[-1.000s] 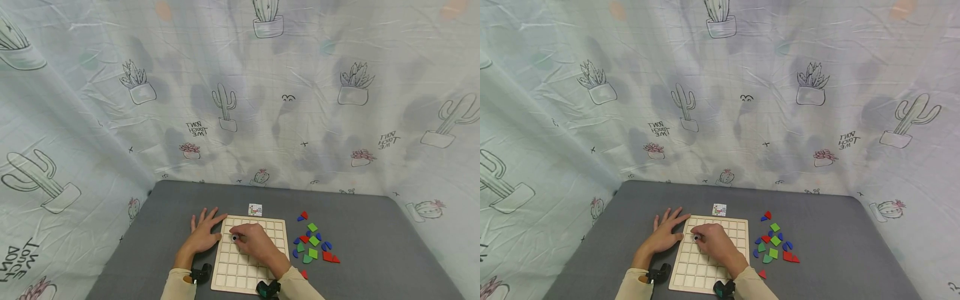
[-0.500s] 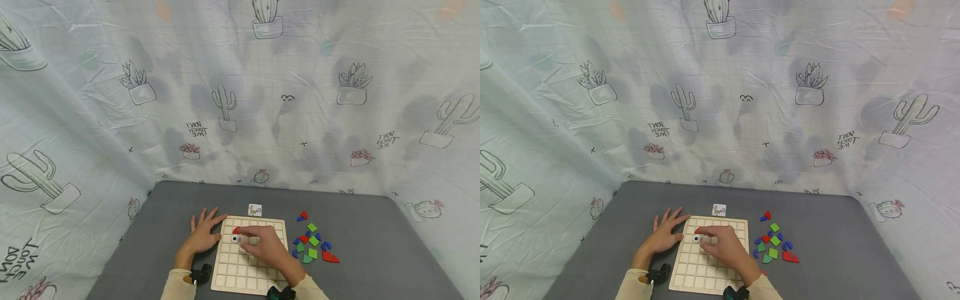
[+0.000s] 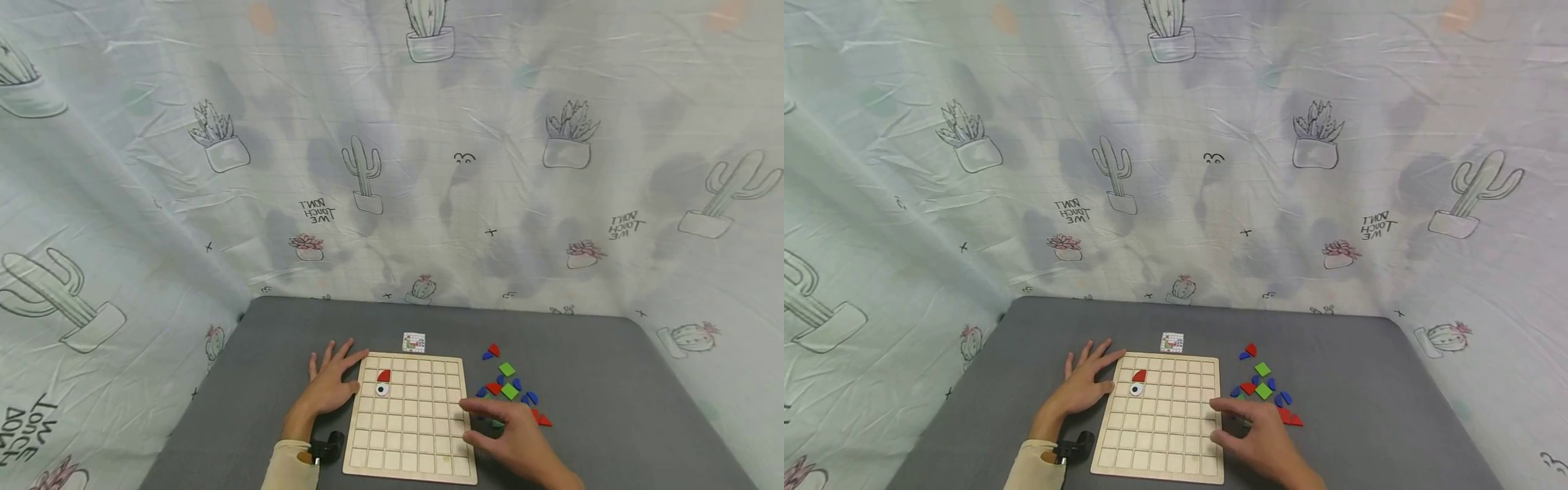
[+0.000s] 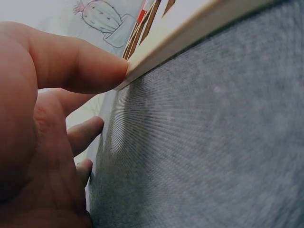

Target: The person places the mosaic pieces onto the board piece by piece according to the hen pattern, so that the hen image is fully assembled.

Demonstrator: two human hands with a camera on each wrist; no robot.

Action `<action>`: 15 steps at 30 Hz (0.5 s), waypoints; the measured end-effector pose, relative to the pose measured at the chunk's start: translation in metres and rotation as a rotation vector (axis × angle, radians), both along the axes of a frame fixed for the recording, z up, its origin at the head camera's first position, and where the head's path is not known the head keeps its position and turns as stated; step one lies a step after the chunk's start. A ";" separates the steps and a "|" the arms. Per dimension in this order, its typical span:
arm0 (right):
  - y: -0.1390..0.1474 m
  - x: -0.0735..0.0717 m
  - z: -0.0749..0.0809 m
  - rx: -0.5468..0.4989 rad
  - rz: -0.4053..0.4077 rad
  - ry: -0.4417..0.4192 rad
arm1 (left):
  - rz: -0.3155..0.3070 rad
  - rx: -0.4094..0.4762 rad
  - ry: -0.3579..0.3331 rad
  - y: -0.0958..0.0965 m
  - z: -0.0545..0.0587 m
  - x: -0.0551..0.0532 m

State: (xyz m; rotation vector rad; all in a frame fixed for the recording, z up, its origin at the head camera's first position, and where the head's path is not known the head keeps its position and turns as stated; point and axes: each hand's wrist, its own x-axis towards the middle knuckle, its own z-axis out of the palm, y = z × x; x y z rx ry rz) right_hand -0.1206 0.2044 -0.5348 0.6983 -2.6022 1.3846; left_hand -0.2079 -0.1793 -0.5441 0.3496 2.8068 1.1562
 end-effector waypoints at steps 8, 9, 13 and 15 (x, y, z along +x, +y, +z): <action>0.042 0.023 -0.005 0.095 -0.101 0.083 | -0.005 0.002 -0.002 0.000 0.001 0.002; 0.046 0.026 -0.005 0.115 -0.117 0.088 | -0.005 0.004 -0.003 0.000 0.001 0.002; 0.055 0.032 -0.005 0.183 -0.169 0.051 | -0.007 0.005 -0.003 0.001 0.001 0.002; 0.057 0.033 -0.005 0.197 -0.176 0.002 | -0.007 0.003 -0.003 0.002 0.001 0.002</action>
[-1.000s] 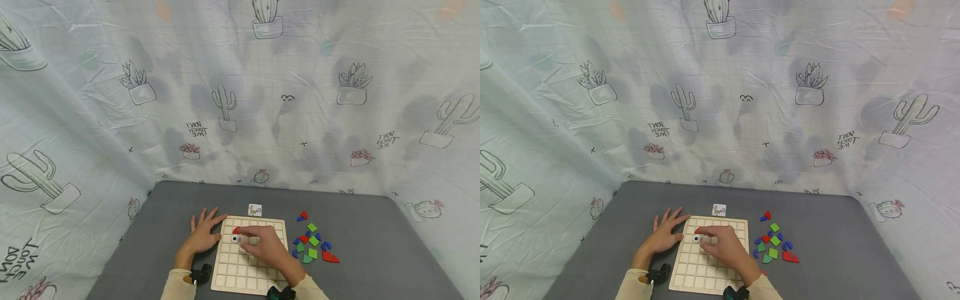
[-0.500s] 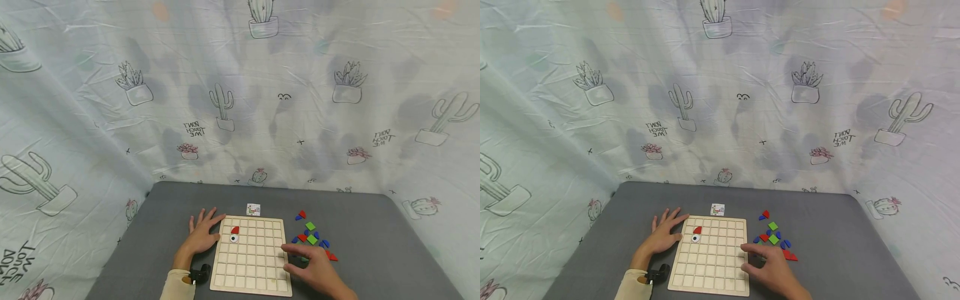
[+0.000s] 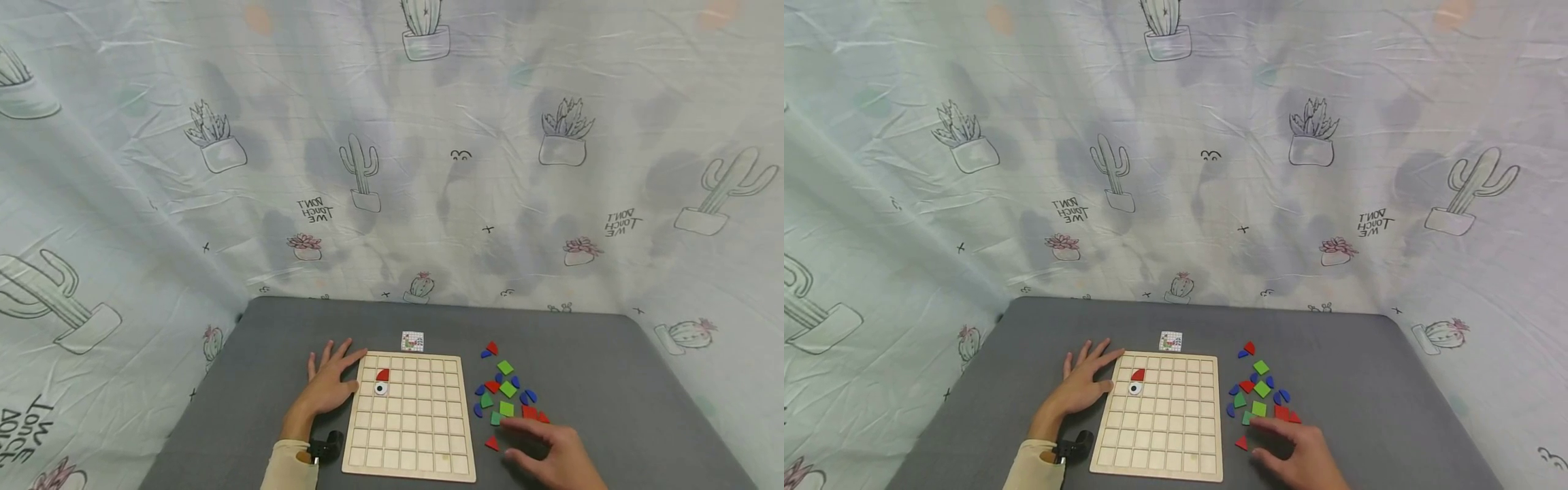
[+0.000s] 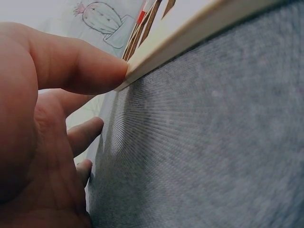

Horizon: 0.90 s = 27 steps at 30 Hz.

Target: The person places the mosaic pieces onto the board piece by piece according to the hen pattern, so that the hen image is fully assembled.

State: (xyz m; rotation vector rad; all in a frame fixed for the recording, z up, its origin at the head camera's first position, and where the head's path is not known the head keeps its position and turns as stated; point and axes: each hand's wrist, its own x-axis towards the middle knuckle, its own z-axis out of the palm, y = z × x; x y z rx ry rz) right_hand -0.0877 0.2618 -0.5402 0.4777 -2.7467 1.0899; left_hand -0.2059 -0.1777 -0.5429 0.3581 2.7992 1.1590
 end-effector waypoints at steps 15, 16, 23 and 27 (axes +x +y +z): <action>-0.016 -0.001 -0.011 0.008 0.037 0.035 | 0.000 0.002 0.005 -0.001 -0.003 -0.001; -0.017 0.000 -0.011 0.013 0.035 0.036 | 0.002 0.003 0.006 -0.001 -0.002 -0.001; -0.027 0.002 -0.012 0.048 0.010 0.124 | 0.006 -0.002 0.014 -0.001 0.000 -0.001; -0.029 0.001 -0.014 0.054 0.003 0.165 | 0.003 0.001 0.015 -0.001 0.001 -0.001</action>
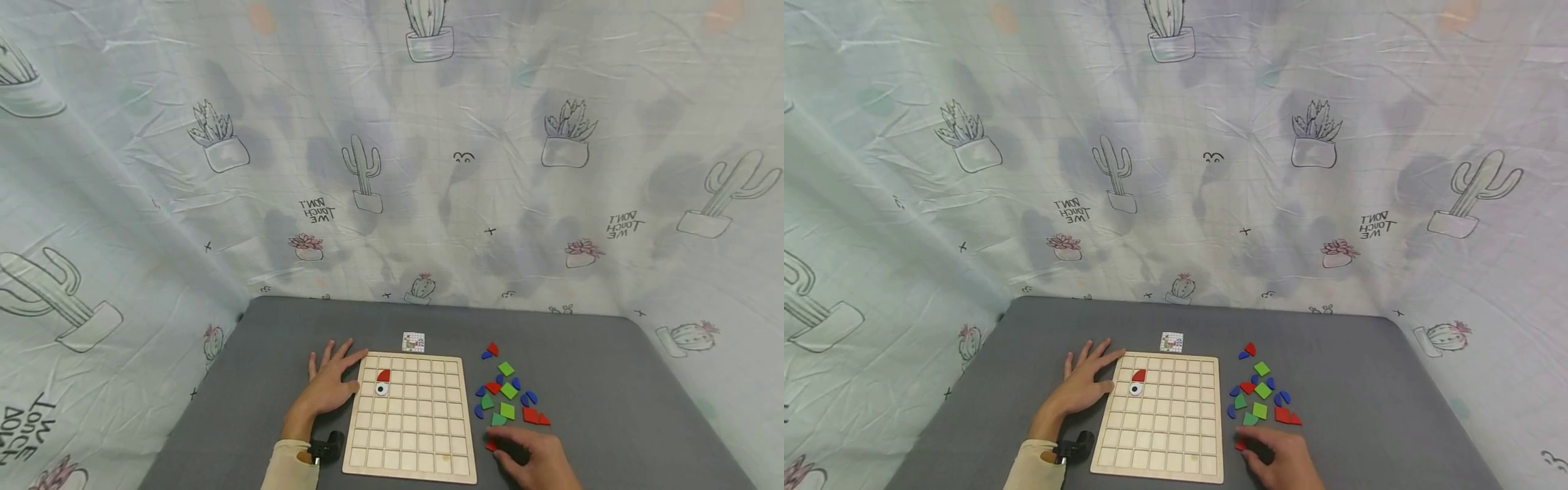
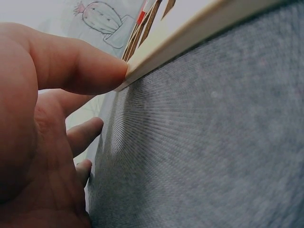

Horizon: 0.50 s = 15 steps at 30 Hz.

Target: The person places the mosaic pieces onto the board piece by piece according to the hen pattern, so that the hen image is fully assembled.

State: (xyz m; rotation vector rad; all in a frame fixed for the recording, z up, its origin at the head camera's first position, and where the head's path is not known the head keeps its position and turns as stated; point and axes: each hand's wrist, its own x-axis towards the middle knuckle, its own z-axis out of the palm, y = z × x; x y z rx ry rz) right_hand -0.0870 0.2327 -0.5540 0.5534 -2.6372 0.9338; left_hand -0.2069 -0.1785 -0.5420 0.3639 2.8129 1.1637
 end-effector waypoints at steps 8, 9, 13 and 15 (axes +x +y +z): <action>0.001 -0.002 0.000 -0.010 0.030 0.013 | 0.006 0.004 -0.011 0.001 0.000 0.001; 0.001 -0.002 0.000 -0.012 0.038 0.013 | 0.007 0.003 -0.010 0.001 0.000 0.001; 0.002 -0.004 -0.001 -0.016 0.068 0.010 | 0.009 0.002 -0.003 0.001 0.000 0.000; 0.002 -0.005 -0.001 -0.022 0.078 0.013 | 0.009 0.001 -0.004 0.001 0.000 0.000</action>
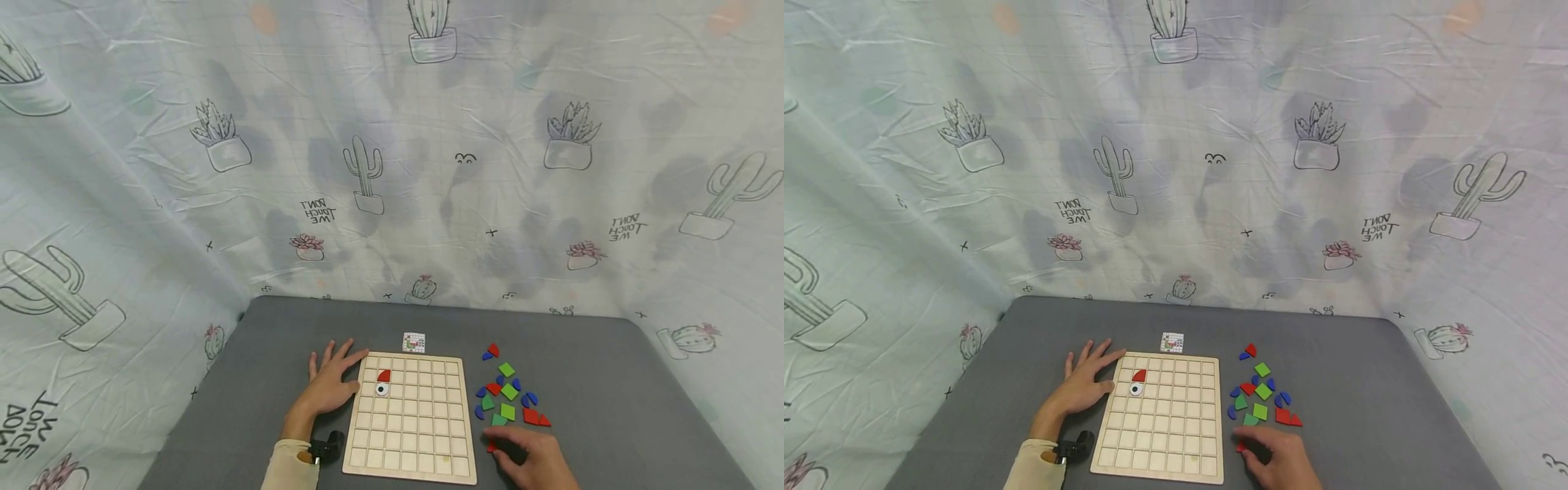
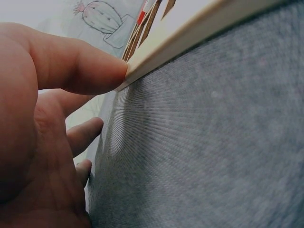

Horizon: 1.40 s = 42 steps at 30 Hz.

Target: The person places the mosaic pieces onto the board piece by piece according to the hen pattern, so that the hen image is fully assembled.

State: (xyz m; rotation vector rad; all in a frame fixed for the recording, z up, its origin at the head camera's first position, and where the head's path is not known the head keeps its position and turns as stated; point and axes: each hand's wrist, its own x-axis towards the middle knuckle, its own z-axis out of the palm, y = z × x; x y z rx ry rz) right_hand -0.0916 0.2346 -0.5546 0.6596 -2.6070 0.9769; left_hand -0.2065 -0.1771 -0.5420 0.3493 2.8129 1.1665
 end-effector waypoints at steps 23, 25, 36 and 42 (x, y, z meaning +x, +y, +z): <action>-0.070 -0.051 0.035 -0.170 0.118 0.111 | -0.015 0.008 0.000 -0.003 -0.003 -0.001; -0.080 -0.059 0.037 -0.178 0.136 0.096 | -0.016 0.009 -0.002 -0.003 -0.004 -0.001; -0.132 -0.094 0.036 -0.171 0.219 -0.033 | -0.014 -0.004 0.007 -0.004 -0.006 -0.002; -0.157 -0.108 0.027 -0.180 0.275 -0.067 | -0.012 -0.007 0.004 -0.003 -0.004 -0.001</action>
